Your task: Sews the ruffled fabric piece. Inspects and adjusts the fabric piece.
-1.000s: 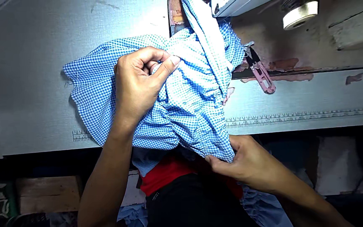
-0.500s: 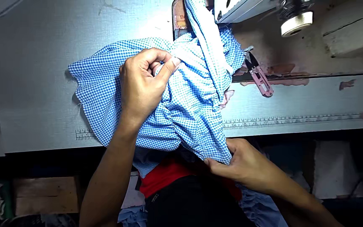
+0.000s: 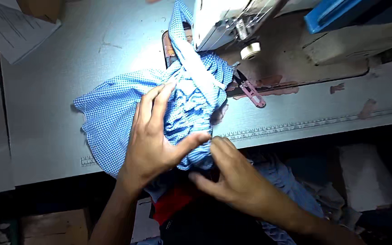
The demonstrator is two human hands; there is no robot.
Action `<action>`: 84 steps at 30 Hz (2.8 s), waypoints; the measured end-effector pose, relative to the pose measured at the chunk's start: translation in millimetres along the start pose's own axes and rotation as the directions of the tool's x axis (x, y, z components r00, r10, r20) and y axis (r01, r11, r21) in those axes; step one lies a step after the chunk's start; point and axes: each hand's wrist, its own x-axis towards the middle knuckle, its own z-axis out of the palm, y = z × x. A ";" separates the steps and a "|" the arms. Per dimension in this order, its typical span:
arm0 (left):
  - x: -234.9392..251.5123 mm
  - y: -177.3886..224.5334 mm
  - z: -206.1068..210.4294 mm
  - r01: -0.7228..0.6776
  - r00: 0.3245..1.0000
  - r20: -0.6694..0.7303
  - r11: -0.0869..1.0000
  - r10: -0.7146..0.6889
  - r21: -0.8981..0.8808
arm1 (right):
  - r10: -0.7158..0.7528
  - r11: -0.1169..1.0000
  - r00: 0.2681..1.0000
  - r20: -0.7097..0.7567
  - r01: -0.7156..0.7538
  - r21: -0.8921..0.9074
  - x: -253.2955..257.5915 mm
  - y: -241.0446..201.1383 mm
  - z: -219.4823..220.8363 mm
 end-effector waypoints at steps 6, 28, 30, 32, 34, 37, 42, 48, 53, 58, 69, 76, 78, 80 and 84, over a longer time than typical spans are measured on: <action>12.1 -8.0 3.8 0.008 1.000 0.014 0.961 -0.012 0.277 | -0.178 0.974 0.967 -0.183 0.147 -0.173 43.3 15.7 -22.4; 99.9 -121.1 -66.5 -0.556 0.829 0.386 0.666 0.404 0.497 | -0.294 0.885 0.939 -0.181 0.196 -0.422 122.5 62.1 -45.7; 103.9 -90.0 -70.4 -0.591 0.805 0.362 0.578 0.470 0.564 | -0.262 0.887 0.951 -0.165 0.169 -0.430 111.8 60.0 -39.5; 85.2 -43.8 -40.2 -0.552 0.821 0.180 0.671 0.542 0.495 | -0.261 0.888 0.950 -0.169 0.168 -0.429 104.6 60.2 -37.2; 60.8 -16.3 6.4 -0.518 0.854 0.151 0.789 0.497 0.331 | -0.264 0.899 0.947 -0.181 0.173 -0.403 101.0 63.5 -37.9; 59.2 -34.9 46.0 -0.514 0.856 0.180 0.835 0.485 0.194 | -0.235 0.917 0.943 -0.236 0.134 -0.376 112.5 65.8 -44.6; 55.1 -34.4 46.5 -0.568 0.823 0.109 0.809 0.557 0.152 | -0.211 0.897 0.947 -0.243 0.089 -0.432 134.2 66.1 -43.1; -15.0 -6.7 66.4 -0.587 0.805 0.087 0.809 0.587 -0.020 | -0.055 0.857 0.965 -0.257 -0.086 -0.508 124.9 57.1 -46.7; -35.3 -2.5 61.8 -0.573 0.812 0.098 0.818 0.575 -0.050 | -0.275 0.836 0.956 -0.107 0.182 -0.518 115.3 64.9 -44.3; -48.6 -1.9 59.8 -0.519 0.841 0.107 0.847 0.530 -0.116 | -0.225 0.841 0.964 -0.142 0.119 -0.527 108.7 67.2 -47.2; -26.2 -8.4 54.6 -0.470 0.857 0.180 0.876 0.483 -0.112 | -0.288 0.804 0.937 -0.196 0.125 -0.582 122.2 71.9 -42.6; 6.0 -19.7 48.8 -0.517 0.832 0.191 0.853 0.520 -0.068 | -0.307 0.812 0.927 -0.214 0.137 -0.568 148.3 81.3 -47.1; 14.4 -23.7 47.9 -0.523 0.831 0.199 0.851 0.520 -0.039 | -0.301 0.809 0.924 -0.236 0.116 -0.576 156.4 83.1 -47.7; 22.8 -27.4 45.4 -0.528 0.826 0.227 0.849 0.516 -0.011 | -0.287 0.804 0.921 -0.263 0.083 -0.588 162.5 83.6 -47.6; 33.9 -28.1 42.1 -0.545 0.816 0.244 0.838 0.523 0.029 | -0.311 0.845 0.907 -0.285 0.126 -0.520 143.6 68.1 -47.9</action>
